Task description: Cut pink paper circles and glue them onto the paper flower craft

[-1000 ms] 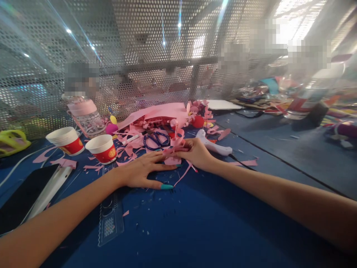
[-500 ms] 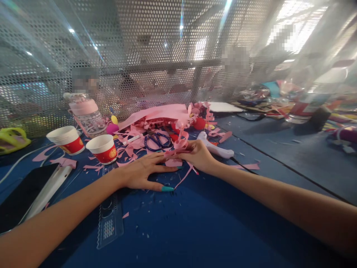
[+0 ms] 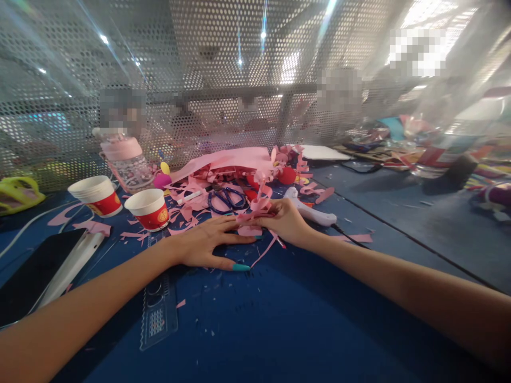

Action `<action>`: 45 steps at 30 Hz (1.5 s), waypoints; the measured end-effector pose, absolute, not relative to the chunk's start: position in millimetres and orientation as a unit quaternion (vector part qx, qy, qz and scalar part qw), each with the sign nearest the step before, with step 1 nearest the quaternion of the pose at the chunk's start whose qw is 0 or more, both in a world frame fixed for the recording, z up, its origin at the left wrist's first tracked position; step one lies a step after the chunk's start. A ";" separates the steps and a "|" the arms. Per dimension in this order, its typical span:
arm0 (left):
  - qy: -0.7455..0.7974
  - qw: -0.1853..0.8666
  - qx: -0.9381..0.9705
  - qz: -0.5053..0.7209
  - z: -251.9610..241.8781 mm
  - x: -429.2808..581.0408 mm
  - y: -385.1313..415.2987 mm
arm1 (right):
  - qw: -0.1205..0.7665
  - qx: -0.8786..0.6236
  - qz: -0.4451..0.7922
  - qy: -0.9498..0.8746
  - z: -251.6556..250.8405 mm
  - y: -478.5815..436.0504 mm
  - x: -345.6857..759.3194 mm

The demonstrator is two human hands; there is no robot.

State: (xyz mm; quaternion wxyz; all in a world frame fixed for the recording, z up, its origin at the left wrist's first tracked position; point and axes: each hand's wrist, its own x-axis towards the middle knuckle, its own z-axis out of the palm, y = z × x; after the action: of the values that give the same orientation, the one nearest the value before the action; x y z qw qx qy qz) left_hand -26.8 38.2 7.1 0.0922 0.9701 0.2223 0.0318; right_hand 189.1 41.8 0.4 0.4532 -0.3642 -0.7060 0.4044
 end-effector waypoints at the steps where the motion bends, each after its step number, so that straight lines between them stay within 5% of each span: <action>1: 0.223 0.093 0.970 0.033 7.1 -26.6 38.0 | 0.453 -0.365 0.403 -0.707 0.1 41.9 189.2; 45: 0.210 0.105 0.971 0.042 8.6 -25.4 38.7 | 0.482 -0.429 0.432 -0.630 6.1 42.5 183.4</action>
State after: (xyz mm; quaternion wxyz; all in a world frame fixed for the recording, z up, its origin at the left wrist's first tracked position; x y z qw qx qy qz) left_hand -25.4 38.7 8.6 0.1050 0.9711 0.2101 0.0419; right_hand 183.4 42.5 6.1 0.4819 -0.4295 -0.6299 0.4320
